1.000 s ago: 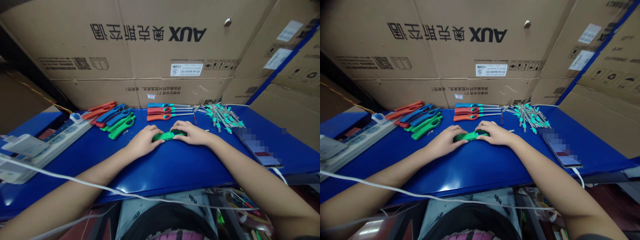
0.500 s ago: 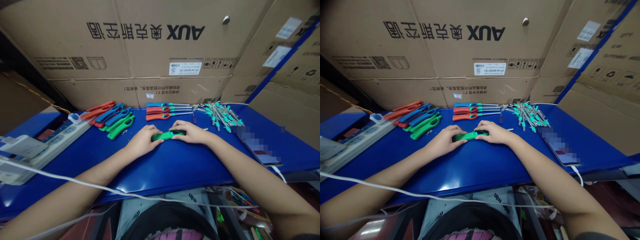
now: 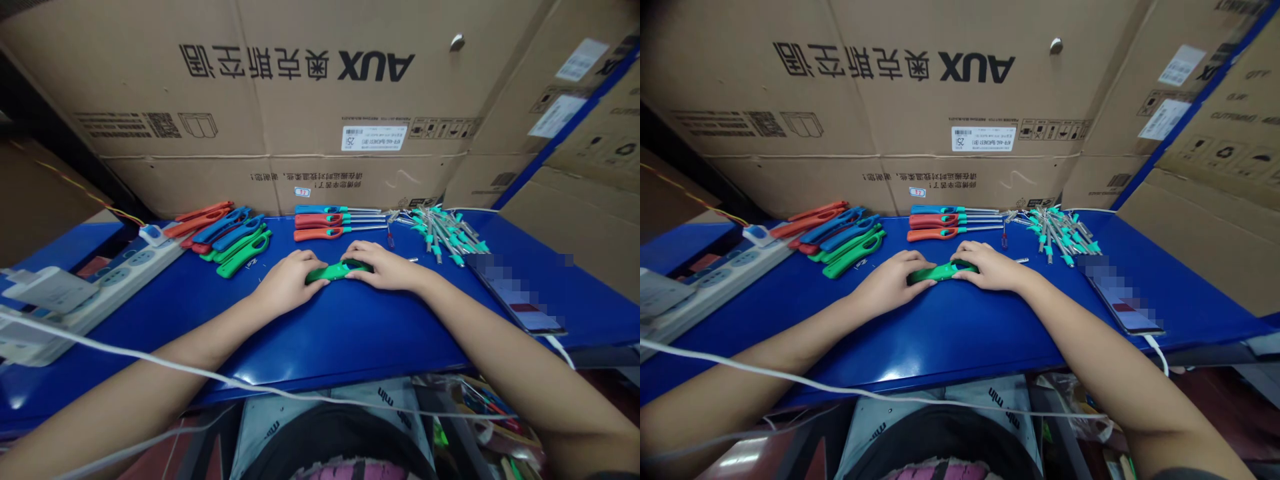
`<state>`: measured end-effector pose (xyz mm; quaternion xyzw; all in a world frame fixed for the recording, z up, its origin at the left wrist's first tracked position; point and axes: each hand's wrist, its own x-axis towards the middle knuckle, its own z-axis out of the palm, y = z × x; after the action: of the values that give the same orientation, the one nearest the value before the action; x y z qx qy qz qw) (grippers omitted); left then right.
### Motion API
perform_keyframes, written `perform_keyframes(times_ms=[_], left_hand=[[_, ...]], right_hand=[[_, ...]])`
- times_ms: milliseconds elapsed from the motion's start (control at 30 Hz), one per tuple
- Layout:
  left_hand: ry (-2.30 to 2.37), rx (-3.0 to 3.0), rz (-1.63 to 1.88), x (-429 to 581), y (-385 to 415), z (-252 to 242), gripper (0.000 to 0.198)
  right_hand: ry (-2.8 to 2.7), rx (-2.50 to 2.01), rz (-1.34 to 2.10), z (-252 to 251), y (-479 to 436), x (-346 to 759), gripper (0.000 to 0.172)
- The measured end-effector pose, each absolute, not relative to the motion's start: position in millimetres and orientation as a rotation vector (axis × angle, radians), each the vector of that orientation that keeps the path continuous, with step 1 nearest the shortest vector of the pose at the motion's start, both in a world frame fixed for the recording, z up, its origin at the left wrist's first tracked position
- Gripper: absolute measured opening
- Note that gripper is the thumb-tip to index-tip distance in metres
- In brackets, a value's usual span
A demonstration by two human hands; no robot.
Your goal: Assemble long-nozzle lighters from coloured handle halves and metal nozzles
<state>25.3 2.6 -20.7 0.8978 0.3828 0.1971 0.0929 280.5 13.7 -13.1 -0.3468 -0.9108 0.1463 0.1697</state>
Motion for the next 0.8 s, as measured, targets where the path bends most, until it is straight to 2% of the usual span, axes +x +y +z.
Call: perform_keyframes(times_ms=[367, 667, 800], left_hand=[[1.149, 2.714, 0.538, 25.3, 1.3, -18.6, 0.031], [1.150, 2.940, 0.323, 27.4, -2.6, -8.6, 0.033], [1.136, 2.955, 0.394, 24.5, 2.1, -13.9, 0.031]], right_hand=[[-2.553, -0.937, 0.416, -17.6, 18.0, 283.5, 0.033], [-2.640, -0.974, 0.292, -14.2, 14.7, 284.5, 0.039], [-2.623, -0.957, 0.213, -11.9, 15.9, 287.0, 0.028]])
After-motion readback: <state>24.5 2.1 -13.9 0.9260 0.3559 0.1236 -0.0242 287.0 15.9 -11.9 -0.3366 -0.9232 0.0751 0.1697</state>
